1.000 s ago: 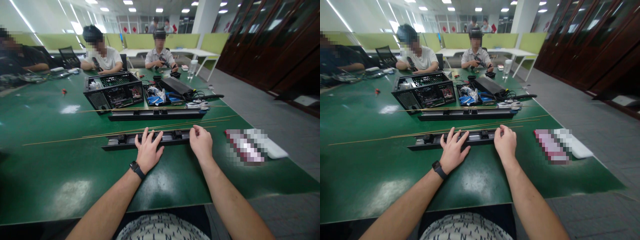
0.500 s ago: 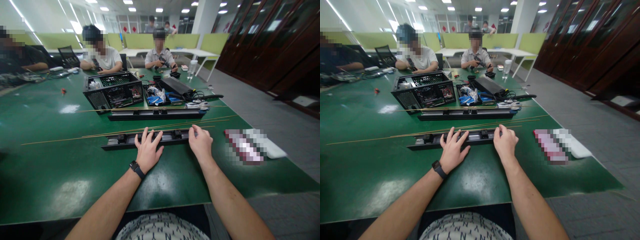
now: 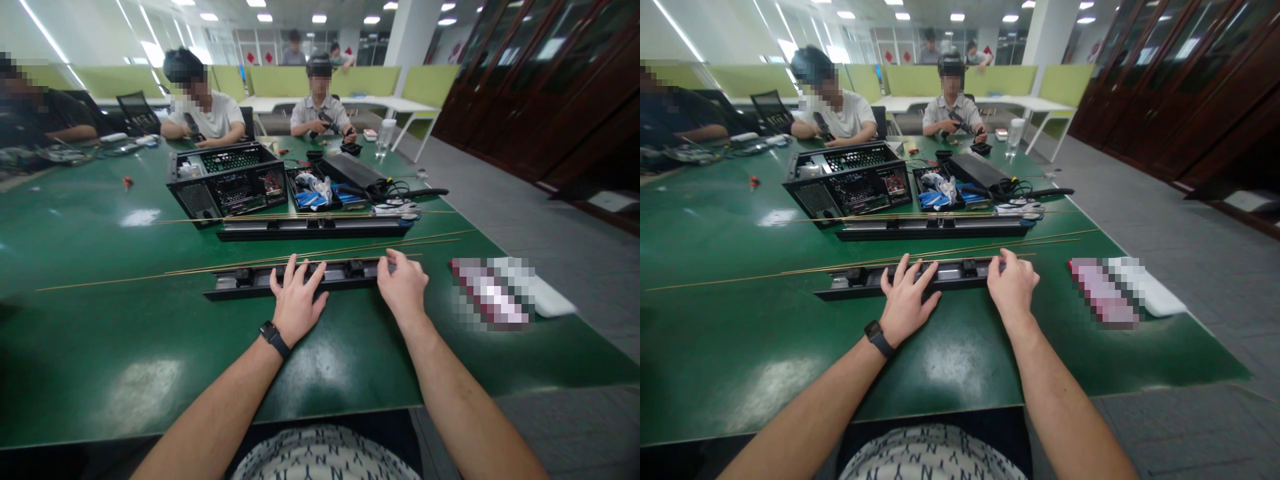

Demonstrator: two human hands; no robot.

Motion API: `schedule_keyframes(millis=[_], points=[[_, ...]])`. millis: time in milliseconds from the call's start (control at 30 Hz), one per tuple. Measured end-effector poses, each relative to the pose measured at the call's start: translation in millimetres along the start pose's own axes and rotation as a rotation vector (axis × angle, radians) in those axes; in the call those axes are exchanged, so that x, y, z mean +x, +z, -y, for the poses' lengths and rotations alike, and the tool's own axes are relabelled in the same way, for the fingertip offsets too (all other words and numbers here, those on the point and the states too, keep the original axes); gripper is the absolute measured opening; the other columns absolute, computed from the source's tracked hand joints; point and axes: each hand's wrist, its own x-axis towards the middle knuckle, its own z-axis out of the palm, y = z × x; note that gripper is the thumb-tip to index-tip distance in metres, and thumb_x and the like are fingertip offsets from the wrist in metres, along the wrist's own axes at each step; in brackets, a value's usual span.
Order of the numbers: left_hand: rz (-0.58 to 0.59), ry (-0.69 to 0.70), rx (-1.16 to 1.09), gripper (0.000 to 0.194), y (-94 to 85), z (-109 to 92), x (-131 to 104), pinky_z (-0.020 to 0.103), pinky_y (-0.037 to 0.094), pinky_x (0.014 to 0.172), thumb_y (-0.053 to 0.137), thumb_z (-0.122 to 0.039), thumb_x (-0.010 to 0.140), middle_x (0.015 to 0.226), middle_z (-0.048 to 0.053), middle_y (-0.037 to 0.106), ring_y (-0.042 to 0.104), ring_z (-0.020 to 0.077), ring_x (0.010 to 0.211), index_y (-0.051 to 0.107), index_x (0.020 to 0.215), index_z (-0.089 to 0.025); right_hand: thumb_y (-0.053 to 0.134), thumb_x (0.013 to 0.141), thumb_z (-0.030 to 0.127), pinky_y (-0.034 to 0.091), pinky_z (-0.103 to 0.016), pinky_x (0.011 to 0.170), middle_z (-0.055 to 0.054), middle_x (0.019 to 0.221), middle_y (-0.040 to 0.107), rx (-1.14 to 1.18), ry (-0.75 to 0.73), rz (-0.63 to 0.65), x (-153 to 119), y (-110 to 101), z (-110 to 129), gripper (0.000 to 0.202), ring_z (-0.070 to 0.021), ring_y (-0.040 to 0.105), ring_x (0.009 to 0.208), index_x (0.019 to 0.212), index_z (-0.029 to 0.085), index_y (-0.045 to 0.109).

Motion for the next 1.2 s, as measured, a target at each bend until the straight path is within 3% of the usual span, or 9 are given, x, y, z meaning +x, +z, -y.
schedule_keyframes(millis=[433, 700, 1000, 1200], points=[[0.004, -0.008, 0.002, 0.062, -0.4, -0.6, 0.5, 0.074, 0.017, 0.123, 0.063, -0.041, 0.096, 0.159, 0.012, 0.055, 0.025, 0.0374, 0.161, 0.049, 0.156, -0.038, 0.052, 0.097, 0.037, 0.04, -0.046, 0.1, -0.011, 0.109, 0.08, 0.045, -0.081, 0.062, -3.7, 2.3, 4.2, 0.037, -0.0299, 0.065, 0.111, 0.119, 0.02, 0.075], [0.005, -0.002, -0.007, 0.062, -0.5, 0.3, 0.1, 0.074, 0.018, 0.123, 0.062, -0.041, 0.096, 0.158, 0.012, 0.055, 0.025, 0.0371, 0.161, 0.049, 0.157, -0.038, 0.053, 0.095, 0.037, 0.041, -0.048, 0.098, -0.012, 0.103, 0.08, -0.006, 0.018, -0.028, 3.5, -4.0, -1.5, 0.035, -0.0315, 0.064, 0.105, 0.114, 0.018, 0.076], [0.006, -0.006, -0.007, 0.062, -0.8, 0.0, -0.1, 0.074, 0.018, 0.123, 0.062, -0.041, 0.097, 0.159, 0.012, 0.054, 0.023, 0.0374, 0.161, 0.048, 0.157, -0.038, 0.052, 0.097, 0.038, 0.047, -0.044, 0.099, -0.011, 0.101, 0.08, 0.064, -0.067, 0.057, -1.8, -4.0, 6.6, 0.035, -0.0275, 0.069, 0.098, 0.113, 0.02, 0.077], [0.008, -0.003, -0.012, 0.062, -2.0, 0.0, 0.2, 0.074, 0.017, 0.123, 0.062, -0.041, 0.097, 0.158, 0.013, 0.054, 0.024, 0.037, 0.161, 0.048, 0.157, -0.038, 0.053, 0.097, 0.036, 0.047, -0.044, 0.1, -0.012, 0.101, 0.08, 0.07, -0.07, 0.042, -1.9, -3.3, 6.5, 0.034, -0.0276, 0.071, 0.099, 0.114, 0.019, 0.077]])
